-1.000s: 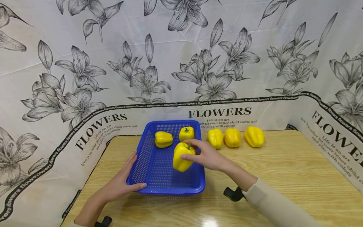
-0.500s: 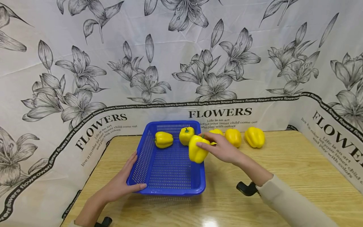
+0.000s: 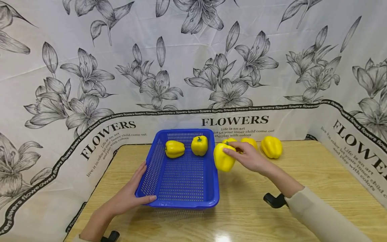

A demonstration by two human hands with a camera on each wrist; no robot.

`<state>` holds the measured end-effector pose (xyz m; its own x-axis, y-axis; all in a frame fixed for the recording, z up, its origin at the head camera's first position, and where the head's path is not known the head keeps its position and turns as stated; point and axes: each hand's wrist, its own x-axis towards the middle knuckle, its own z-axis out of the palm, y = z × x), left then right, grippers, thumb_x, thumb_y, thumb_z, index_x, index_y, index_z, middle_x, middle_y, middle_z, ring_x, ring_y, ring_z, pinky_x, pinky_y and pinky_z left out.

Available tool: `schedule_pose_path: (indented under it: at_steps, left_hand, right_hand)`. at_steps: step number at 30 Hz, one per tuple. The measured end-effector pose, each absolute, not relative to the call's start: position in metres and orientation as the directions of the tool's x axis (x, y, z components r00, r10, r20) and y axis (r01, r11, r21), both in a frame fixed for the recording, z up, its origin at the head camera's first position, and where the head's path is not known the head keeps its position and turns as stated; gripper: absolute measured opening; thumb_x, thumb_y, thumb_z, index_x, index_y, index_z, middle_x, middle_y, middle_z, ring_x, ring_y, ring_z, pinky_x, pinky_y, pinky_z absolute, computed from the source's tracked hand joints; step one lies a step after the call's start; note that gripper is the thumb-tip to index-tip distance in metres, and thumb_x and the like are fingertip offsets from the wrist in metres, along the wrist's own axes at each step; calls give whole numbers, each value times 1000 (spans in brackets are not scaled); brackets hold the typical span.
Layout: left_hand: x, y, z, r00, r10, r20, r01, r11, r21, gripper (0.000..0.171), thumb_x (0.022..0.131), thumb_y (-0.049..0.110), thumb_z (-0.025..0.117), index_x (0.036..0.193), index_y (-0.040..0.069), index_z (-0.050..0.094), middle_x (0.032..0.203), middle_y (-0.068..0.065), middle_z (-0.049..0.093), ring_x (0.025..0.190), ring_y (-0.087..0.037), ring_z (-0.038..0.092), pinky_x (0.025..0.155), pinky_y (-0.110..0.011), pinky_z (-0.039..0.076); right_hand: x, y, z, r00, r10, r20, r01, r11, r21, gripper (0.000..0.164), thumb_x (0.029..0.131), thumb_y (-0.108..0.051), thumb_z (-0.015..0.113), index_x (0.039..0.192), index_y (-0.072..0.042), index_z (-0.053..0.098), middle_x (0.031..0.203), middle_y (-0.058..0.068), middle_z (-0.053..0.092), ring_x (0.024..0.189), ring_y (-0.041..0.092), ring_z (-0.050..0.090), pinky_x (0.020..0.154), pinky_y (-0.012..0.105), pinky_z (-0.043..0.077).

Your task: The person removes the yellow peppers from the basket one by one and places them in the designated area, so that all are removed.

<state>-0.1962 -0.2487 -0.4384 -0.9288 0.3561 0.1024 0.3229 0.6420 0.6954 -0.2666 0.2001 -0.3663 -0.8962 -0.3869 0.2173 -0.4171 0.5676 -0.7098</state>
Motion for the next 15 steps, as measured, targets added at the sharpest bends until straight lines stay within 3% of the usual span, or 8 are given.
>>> schedule_pose_path:
  at_steps: [11, 15]
  left_hand:
    - [-196, -248, -437, -930, 354, 100, 321, 647, 692, 111, 88, 43, 78, 166, 17, 4, 173, -6, -3, 156, -42, 6, 114, -74, 21]
    - [-195, -248, -437, -930, 353, 103, 322, 646, 692, 112, 88, 42, 79, 166, 17, 4, 173, -4, -3, 156, -42, 5, 114, -74, 20]
  right_hand:
    - [-276, 222, -380, -907, -376, 189, -386, 562, -732, 35, 103, -35, 62, 119, -6, 73, 100, 5, 66, 94, 21, 58, 83, 33, 51]
    - [-277, 227, -386, -911, -371, 179, -376, 571, -729, 39, 102, -34, 64, 123, -1, 72, 101, 6, 68, 93, 20, 59, 80, 33, 52]
